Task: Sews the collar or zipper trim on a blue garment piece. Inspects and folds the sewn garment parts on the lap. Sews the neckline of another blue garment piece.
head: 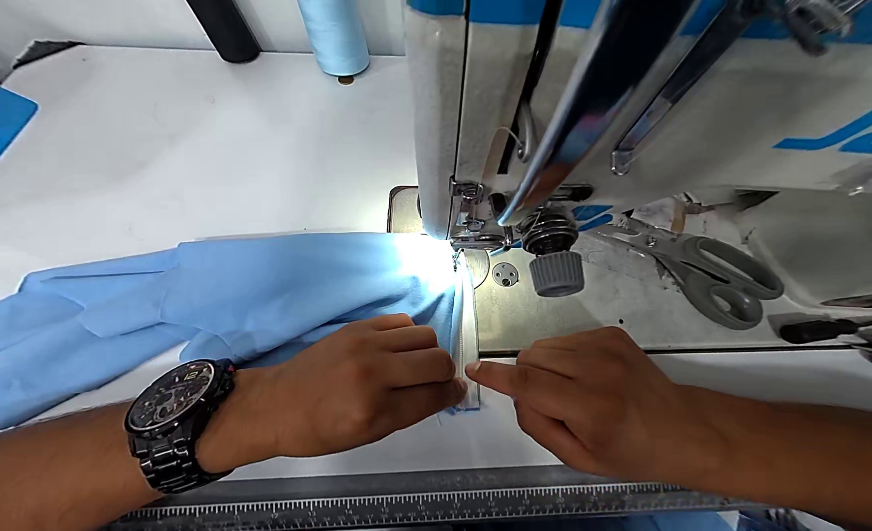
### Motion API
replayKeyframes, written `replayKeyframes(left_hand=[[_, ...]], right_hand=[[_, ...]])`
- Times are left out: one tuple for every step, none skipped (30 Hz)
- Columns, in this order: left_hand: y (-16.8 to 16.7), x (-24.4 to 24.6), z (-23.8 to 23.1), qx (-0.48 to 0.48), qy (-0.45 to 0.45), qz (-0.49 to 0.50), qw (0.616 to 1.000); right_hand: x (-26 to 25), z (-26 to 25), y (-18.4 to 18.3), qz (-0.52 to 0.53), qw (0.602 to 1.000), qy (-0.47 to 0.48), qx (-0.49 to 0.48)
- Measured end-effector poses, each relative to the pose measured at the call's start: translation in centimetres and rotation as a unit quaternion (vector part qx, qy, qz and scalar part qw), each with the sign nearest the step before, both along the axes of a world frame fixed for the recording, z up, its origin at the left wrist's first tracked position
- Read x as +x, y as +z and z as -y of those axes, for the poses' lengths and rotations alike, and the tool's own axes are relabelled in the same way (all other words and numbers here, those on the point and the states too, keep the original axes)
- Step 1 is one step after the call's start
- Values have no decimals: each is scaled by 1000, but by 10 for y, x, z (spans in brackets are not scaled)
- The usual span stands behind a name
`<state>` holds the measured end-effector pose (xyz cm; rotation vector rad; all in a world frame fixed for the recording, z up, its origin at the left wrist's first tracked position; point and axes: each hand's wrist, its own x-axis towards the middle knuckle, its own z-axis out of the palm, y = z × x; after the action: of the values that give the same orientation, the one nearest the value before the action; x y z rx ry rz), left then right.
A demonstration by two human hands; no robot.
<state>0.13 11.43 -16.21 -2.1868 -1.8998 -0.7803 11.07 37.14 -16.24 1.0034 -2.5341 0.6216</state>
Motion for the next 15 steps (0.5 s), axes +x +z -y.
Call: replayKeyframes(left_hand=[[0, 0, 0, -1, -1, 1, 1000], [0, -1, 0, -2, -1, 2, 1000], [-1, 0, 0, -2, -1, 3, 1000], [0, 0, 0, -2, 0, 3, 1000], [0, 0, -1, -4, 1, 5, 1000], [1, 0, -1, -6, 1, 6, 1000], [1, 0, -1, -10, 0, 9, 1000], [1, 0, 0, -15, -3, 12, 1000], [1, 0, 0, -19, -6, 17, 1000], [1, 1, 1, -23, -6, 22, 999], [2, 1, 2, -25, -4, 29, 999], [4, 1, 5, -24, 1, 36, 999], [5, 2, 7, -16, 13, 45, 999], [6, 3, 9, -5, 34, 50, 998], [7, 5, 10, 6, 61, 50, 997]], right_hand=[[0, 0, 0, 1, 1000, 1, 3], [1, 0, -1, 1, 1000, 3, 5], [1, 1, -1, 1, 1000, 7, 9], [2, 1, -1, 1, 1000, 10, 14], [3, 2, -2, 3, 1000, 15, 19], [5, 2, -3, 5, 999, 20, 26], [6, 3, -3, 8, 999, 25, 35], [8, 4, -4, 11, 999, 29, 45], [11, 5, -5, 14, 998, 30, 56], [13, 5, -5, 12, 997, 29, 66], [14, 6, -6, 8, 997, 25, 75], [15, 6, -6, 3, 996, 23, 82], [16, 7, -6, -1, 996, 23, 88], [17, 6, -5, -1, 995, 25, 96], [19, 6, -4, 3, 994, 28, 101]])
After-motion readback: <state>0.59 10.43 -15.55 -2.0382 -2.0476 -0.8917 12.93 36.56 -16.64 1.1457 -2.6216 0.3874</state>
